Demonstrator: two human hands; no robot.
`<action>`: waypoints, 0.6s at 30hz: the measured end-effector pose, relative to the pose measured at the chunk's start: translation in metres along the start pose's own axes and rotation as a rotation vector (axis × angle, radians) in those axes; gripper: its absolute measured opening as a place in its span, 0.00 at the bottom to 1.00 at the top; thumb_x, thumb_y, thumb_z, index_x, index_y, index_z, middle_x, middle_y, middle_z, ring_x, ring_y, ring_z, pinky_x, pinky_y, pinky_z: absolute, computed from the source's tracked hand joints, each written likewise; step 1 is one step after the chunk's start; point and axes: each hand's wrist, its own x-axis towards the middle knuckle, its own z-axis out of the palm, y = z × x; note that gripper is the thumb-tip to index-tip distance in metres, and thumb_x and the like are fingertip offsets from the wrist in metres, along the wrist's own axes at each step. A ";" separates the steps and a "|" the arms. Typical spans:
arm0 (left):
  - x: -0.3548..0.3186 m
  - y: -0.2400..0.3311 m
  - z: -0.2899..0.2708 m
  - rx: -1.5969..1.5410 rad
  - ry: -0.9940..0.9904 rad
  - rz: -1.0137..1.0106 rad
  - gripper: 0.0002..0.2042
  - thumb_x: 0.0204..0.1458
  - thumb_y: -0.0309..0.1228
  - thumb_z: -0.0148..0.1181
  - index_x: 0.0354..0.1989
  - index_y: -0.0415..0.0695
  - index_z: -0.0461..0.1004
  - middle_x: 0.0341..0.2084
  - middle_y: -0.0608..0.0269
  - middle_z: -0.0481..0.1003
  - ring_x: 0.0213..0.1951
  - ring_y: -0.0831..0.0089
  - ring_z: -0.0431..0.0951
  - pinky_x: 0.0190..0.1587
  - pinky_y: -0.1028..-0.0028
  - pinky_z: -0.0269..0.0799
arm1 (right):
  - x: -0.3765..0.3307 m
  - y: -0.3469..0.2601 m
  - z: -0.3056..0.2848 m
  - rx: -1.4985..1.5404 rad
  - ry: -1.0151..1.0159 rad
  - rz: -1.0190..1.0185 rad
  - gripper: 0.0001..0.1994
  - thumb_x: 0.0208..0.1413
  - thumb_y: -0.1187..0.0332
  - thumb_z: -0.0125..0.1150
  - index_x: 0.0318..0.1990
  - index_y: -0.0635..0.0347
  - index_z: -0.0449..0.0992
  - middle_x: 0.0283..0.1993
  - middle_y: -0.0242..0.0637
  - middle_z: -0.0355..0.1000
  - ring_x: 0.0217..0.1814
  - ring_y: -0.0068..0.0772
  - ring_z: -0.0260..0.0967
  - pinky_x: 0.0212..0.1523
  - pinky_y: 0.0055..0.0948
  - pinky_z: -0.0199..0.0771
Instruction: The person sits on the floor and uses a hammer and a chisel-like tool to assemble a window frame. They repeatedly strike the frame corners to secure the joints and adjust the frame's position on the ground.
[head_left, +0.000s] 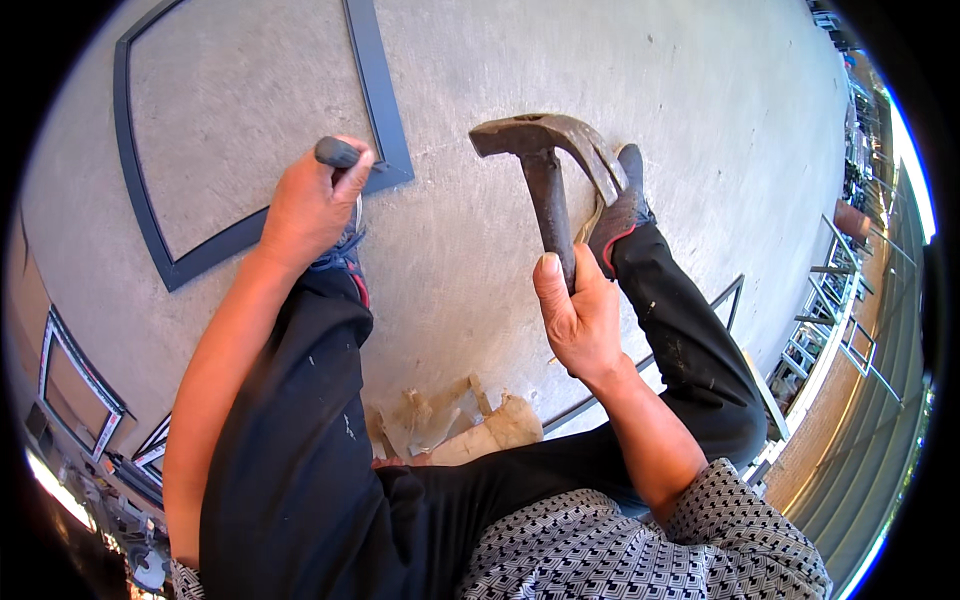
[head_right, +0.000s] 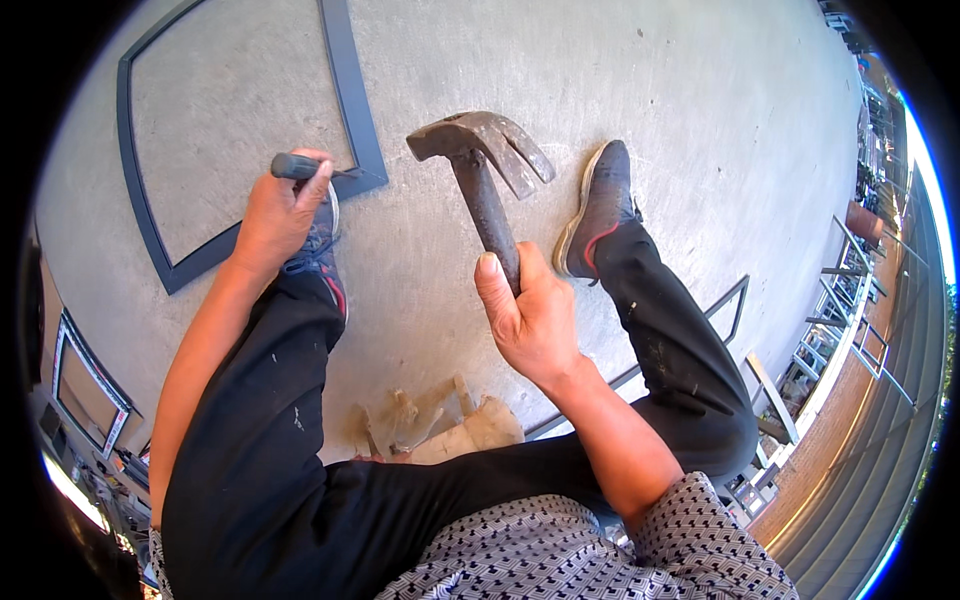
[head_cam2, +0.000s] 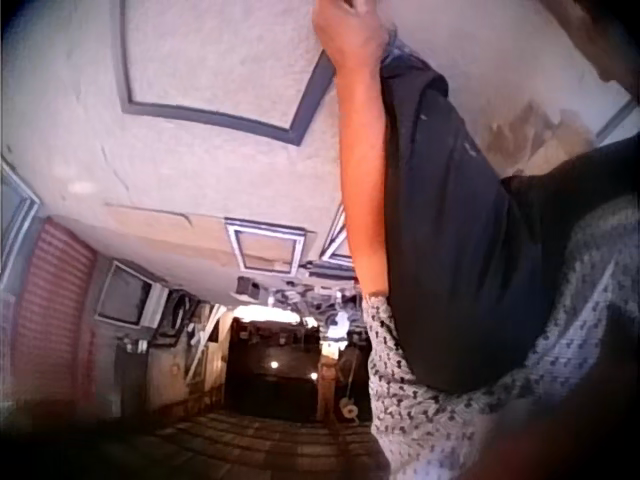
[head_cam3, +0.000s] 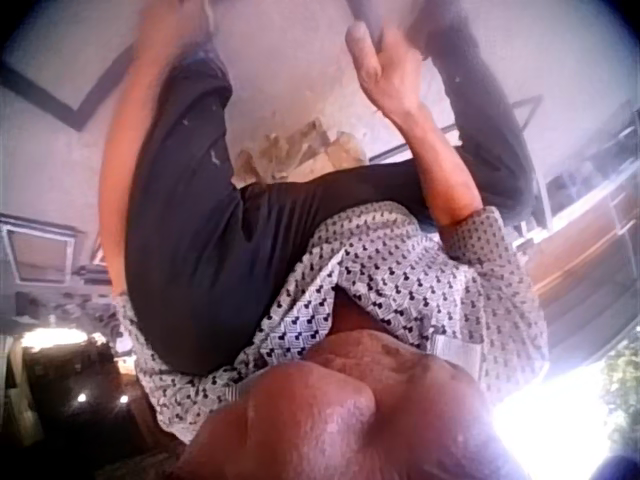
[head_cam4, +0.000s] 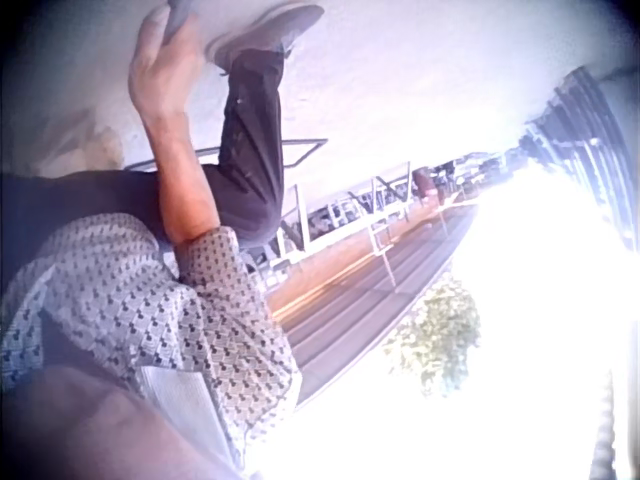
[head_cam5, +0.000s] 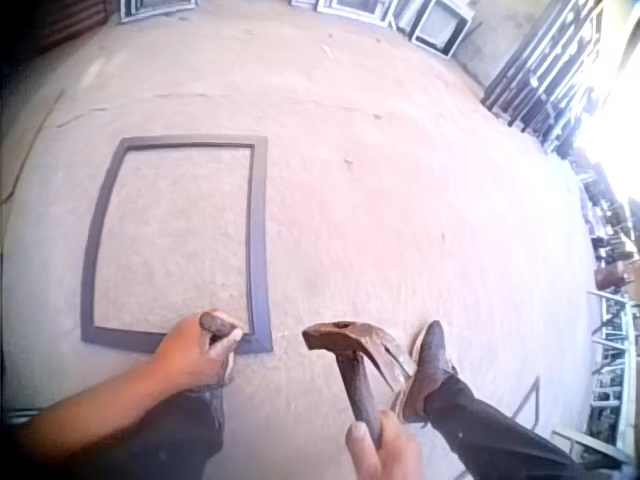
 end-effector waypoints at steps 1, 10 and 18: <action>0.001 -0.004 0.001 -0.035 0.003 -0.003 0.11 0.69 0.38 0.59 0.47 0.42 0.78 0.28 0.67 0.74 0.33 0.78 0.74 0.38 0.73 0.71 | 0.000 0.000 0.000 0.001 -0.005 0.022 0.20 0.72 0.51 0.58 0.38 0.62 0.70 0.21 0.43 0.69 0.21 0.39 0.71 0.26 0.38 0.70; 0.002 -0.013 0.004 -0.058 0.033 0.029 0.12 0.68 0.39 0.60 0.45 0.41 0.78 0.28 0.63 0.76 0.32 0.72 0.77 0.38 0.71 0.73 | 0.002 0.000 0.003 0.048 -0.022 0.071 0.22 0.70 0.49 0.59 0.37 0.62 0.70 0.19 0.40 0.69 0.20 0.32 0.70 0.25 0.36 0.70; 0.002 -0.003 0.001 -0.005 0.015 0.029 0.13 0.67 0.41 0.60 0.44 0.42 0.78 0.28 0.59 0.78 0.31 0.68 0.78 0.38 0.69 0.75 | 0.003 -0.003 0.004 0.044 -0.049 0.076 0.22 0.70 0.49 0.60 0.37 0.62 0.70 0.20 0.40 0.70 0.21 0.33 0.71 0.26 0.37 0.71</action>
